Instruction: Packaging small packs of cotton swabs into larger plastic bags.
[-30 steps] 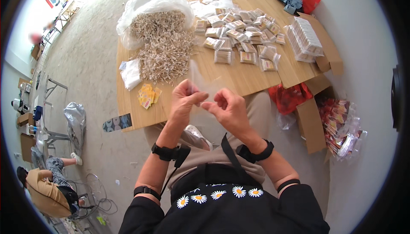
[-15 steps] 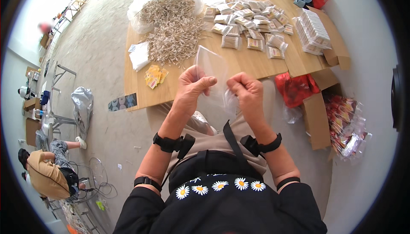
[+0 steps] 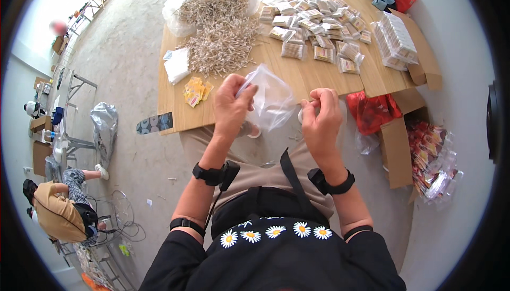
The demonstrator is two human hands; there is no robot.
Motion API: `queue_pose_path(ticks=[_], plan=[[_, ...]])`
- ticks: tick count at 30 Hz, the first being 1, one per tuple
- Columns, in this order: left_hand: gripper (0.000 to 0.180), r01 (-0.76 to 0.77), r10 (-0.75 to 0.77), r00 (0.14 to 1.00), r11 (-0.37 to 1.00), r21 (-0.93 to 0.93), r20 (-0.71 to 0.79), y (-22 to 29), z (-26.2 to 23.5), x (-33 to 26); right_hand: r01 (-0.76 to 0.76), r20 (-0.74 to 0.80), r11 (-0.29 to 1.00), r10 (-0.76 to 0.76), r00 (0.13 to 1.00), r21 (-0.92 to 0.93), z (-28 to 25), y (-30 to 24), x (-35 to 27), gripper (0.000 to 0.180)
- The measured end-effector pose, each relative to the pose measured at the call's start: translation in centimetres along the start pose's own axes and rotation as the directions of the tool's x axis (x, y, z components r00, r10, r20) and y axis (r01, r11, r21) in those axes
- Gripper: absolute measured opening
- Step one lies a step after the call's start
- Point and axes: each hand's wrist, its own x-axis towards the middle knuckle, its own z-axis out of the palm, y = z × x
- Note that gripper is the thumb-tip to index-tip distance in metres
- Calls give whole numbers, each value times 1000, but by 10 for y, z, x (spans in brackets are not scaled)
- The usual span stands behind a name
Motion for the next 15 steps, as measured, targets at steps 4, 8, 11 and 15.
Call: queue_pose_path(ticks=[4,8,11,15], plan=[[16,-262,273,961,876,406,31,0,27,6,541,207,833,-553,807,118,6,-30,4,19],[14,-281,284,958,897,340,40,9,30,9,457,414,889,-401,817,-41,30,-18,10,19],[14,-403,379,914,818,411,142,13,30,2,386,600,915,-243,762,-120,41,9,9,19],[18,-620,536,779,581,527,327,6,38,-14,313,628,946,-194,754,-84,54,39,5,54]])
